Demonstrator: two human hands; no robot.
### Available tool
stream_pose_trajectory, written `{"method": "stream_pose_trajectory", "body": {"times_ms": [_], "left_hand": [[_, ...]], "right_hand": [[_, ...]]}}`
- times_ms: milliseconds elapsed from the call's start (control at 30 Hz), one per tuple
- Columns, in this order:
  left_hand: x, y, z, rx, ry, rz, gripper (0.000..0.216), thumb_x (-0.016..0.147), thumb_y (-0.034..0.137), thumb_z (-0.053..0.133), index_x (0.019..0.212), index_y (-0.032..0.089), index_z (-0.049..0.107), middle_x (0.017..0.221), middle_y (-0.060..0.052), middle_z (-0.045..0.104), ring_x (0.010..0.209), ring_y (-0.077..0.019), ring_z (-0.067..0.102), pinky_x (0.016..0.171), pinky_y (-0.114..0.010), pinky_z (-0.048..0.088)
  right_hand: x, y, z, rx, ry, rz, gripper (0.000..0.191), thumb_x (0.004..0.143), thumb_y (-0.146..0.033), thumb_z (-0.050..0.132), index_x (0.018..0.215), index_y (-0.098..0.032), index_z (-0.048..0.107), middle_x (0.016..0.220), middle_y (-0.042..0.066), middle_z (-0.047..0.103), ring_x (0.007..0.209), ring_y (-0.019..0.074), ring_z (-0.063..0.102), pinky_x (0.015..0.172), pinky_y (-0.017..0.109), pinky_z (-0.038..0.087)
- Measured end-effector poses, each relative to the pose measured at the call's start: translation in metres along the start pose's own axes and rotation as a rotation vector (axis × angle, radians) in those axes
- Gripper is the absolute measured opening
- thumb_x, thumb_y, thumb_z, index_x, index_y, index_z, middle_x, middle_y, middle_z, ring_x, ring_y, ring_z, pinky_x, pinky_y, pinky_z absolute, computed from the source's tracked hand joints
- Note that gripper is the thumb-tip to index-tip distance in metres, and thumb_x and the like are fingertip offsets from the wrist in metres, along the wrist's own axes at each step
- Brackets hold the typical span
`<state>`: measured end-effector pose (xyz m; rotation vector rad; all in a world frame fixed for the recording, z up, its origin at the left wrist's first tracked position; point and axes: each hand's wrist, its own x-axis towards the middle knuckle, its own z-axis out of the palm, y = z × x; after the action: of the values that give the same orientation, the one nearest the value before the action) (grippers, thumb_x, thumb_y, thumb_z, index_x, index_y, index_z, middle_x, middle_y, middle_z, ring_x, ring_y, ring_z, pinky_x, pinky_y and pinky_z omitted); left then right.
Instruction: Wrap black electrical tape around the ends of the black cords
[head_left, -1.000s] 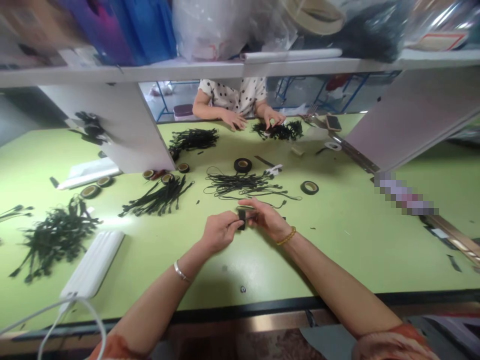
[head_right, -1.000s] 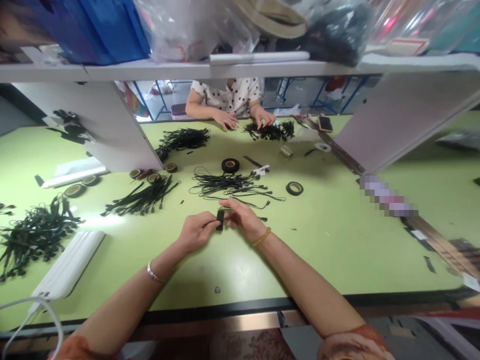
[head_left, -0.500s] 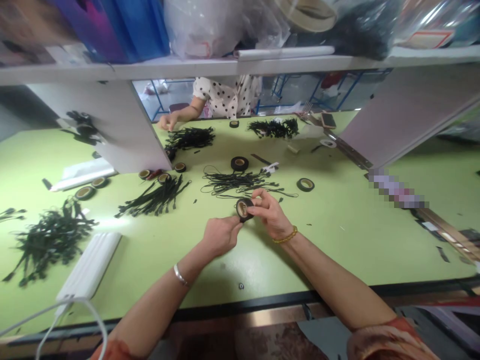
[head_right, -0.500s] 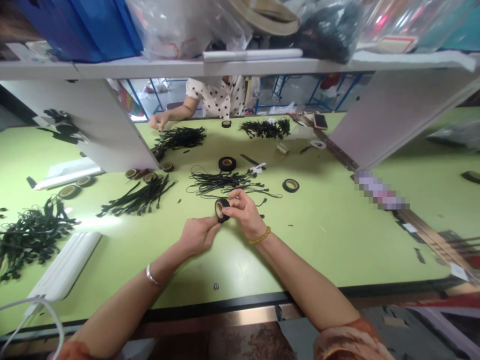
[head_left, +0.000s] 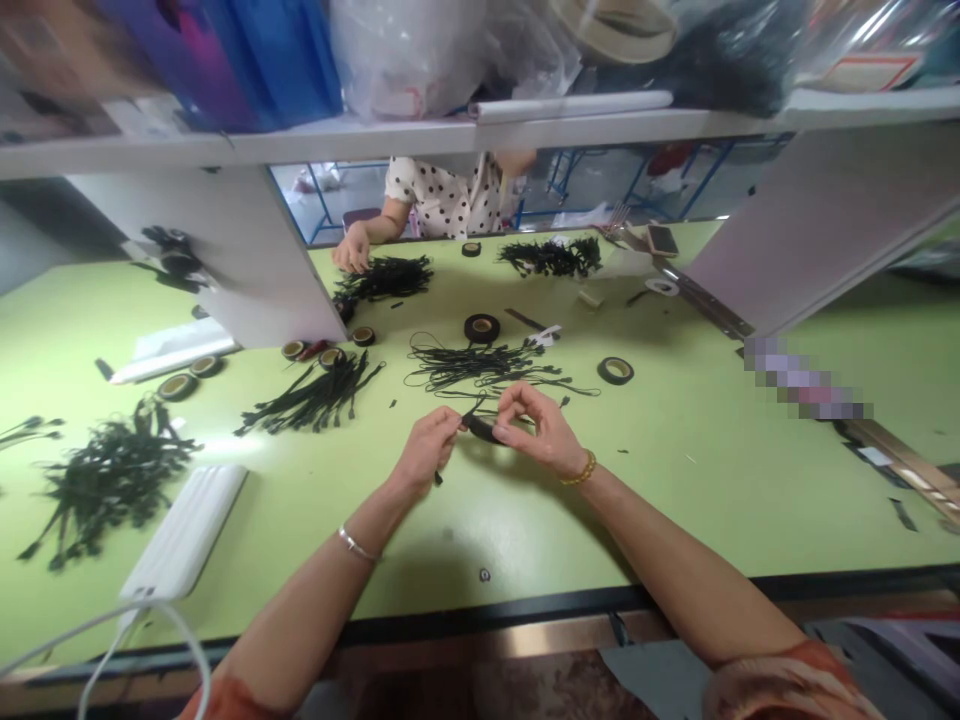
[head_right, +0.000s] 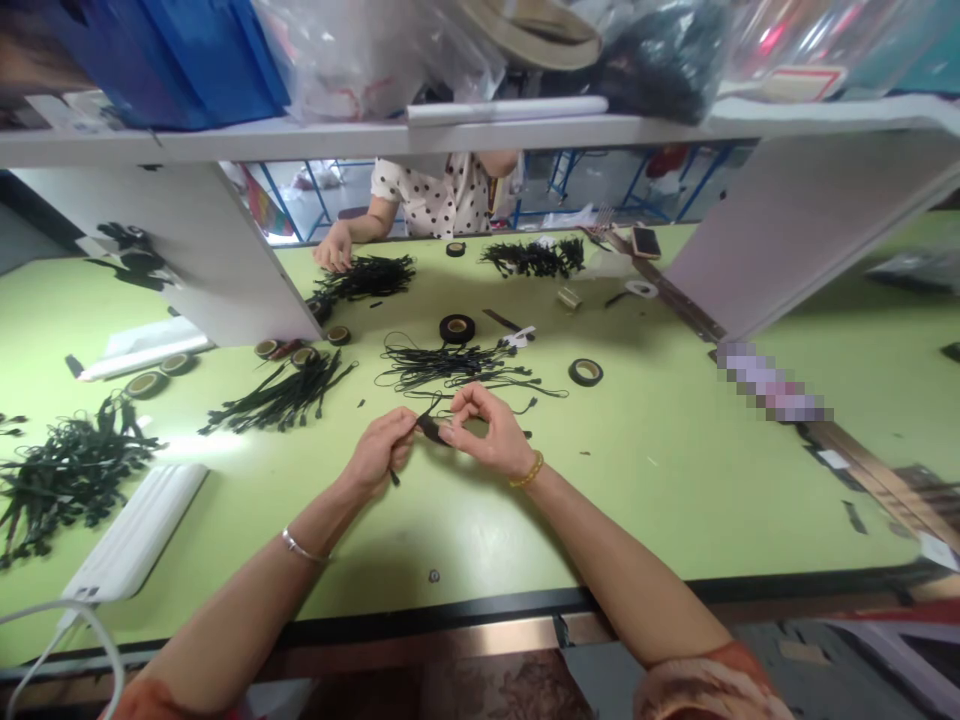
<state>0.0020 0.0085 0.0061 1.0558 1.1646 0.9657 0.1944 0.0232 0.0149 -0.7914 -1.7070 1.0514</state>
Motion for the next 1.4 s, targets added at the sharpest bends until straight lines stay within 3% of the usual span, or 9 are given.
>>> {"method": "stream_pose_trajectory", "body": {"times_ms": [167, 333, 400, 500, 600, 800, 1100, 1233, 1400], "left_hand": [[0.002, -0.006, 0.000, -0.046, -0.014, 0.036, 0.035, 0.078, 0.050, 0.064, 0.072, 0.019, 0.047, 0.048, 0.011, 0.028, 0.043, -0.0053, 0.018, 0.044, -0.021, 0.015], [0.002, -0.009, -0.002, 0.341, -0.025, 0.350, 0.036, 0.088, 0.046, 0.051, 0.066, 0.017, 0.049, 0.062, 0.004, 0.042, 0.059, -0.0095, 0.038, 0.058, -0.023, 0.034], [0.002, -0.010, -0.003, 0.490, -0.047, 0.442, 0.033, 0.091, 0.040, 0.048, 0.067, 0.017, 0.052, 0.067, 0.002, 0.045, 0.066, -0.0116, 0.043, 0.064, -0.025, 0.038], [0.000, -0.010, -0.004, 0.681, -0.109, 0.515, 0.030, 0.093, 0.035, 0.045, 0.071, 0.017, 0.057, 0.079, -0.002, 0.052, 0.075, -0.0135, 0.050, 0.071, -0.026, 0.041], [-0.003, -0.008, -0.005, 0.843, -0.151, 0.506, 0.029, 0.094, 0.033, 0.043, 0.078, 0.019, 0.062, 0.080, -0.002, 0.058, 0.073, -0.0133, 0.052, 0.071, -0.026, 0.041], [-0.011, -0.005, 0.004, 1.023, -0.191, 0.406, 0.034, 0.095, 0.035, 0.038, 0.072, 0.019, 0.058, 0.061, 0.000, 0.055, 0.056, -0.0121, 0.044, 0.059, -0.025, 0.032], [-0.013, -0.001, 0.011, 0.911, -0.195, 0.241, 0.032, 0.093, 0.036, 0.035, 0.065, 0.021, 0.038, 0.054, 0.003, 0.041, 0.051, -0.0115, 0.035, 0.056, -0.027, 0.026], [-0.007, -0.007, 0.008, 0.534, -0.149, 0.186, 0.038, 0.091, 0.048, 0.038, 0.064, 0.021, 0.036, 0.058, 0.004, 0.037, 0.055, -0.0099, 0.032, 0.054, -0.025, 0.027], [-0.002, -0.006, 0.003, -0.025, -0.102, -0.057, 0.044, 0.083, 0.057, 0.052, 0.065, 0.021, 0.034, 0.054, 0.010, 0.021, 0.045, -0.0054, 0.014, 0.044, -0.022, 0.009]], "right_hand": [[-0.002, 0.001, 0.007, -0.192, -0.021, 0.050, 0.031, 0.084, -0.048, 0.065, 0.093, -0.020, 0.055, 0.063, -0.001, 0.064, 0.060, 0.0155, 0.058, 0.069, 0.033, 0.046], [0.000, 0.001, 0.011, -0.088, 0.030, 0.302, 0.053, 0.093, -0.064, 0.041, 0.117, -0.019, 0.055, 0.066, 0.001, 0.067, 0.064, 0.0175, 0.061, 0.066, 0.032, 0.046], [0.002, 0.001, 0.010, 0.008, 0.065, 0.431, 0.060, 0.092, -0.069, 0.036, 0.115, -0.018, 0.060, 0.063, 0.001, 0.064, 0.060, 0.0160, 0.058, 0.063, 0.032, 0.045], [0.004, 0.003, 0.012, 0.206, 0.060, 0.568, 0.056, 0.084, -0.069, 0.054, 0.096, -0.016, 0.067, 0.065, 0.001, 0.063, 0.054, 0.0122, 0.054, 0.059, 0.030, 0.044], [0.004, 0.006, 0.019, 0.318, 0.079, 0.627, 0.048, 0.064, -0.051, 0.082, 0.090, -0.016, 0.064, 0.062, -0.002, 0.063, 0.053, 0.0101, 0.053, 0.056, 0.026, 0.042], [0.001, 0.005, 0.028, 0.481, 0.285, 0.587, 0.051, 0.051, -0.030, 0.089, 0.084, -0.020, 0.052, 0.053, -0.010, 0.058, 0.054, 0.0115, 0.059, 0.063, 0.027, 0.047], [0.002, -0.014, 0.017, 0.607, 0.335, 0.353, 0.049, 0.060, -0.031, 0.085, 0.083, -0.024, 0.043, 0.059, -0.008, 0.060, 0.057, 0.0134, 0.061, 0.065, 0.030, 0.050], [0.000, -0.016, 0.010, 0.536, 0.250, 0.286, 0.040, 0.065, -0.034, 0.081, 0.083, -0.024, 0.046, 0.062, -0.006, 0.057, 0.059, 0.0147, 0.061, 0.064, 0.031, 0.049], [-0.002, -0.010, 0.006, 0.415, 0.094, 0.223, 0.032, 0.077, -0.045, 0.073, 0.081, -0.022, 0.050, 0.064, -0.003, 0.060, 0.057, 0.0136, 0.057, 0.058, 0.029, 0.046]]}}
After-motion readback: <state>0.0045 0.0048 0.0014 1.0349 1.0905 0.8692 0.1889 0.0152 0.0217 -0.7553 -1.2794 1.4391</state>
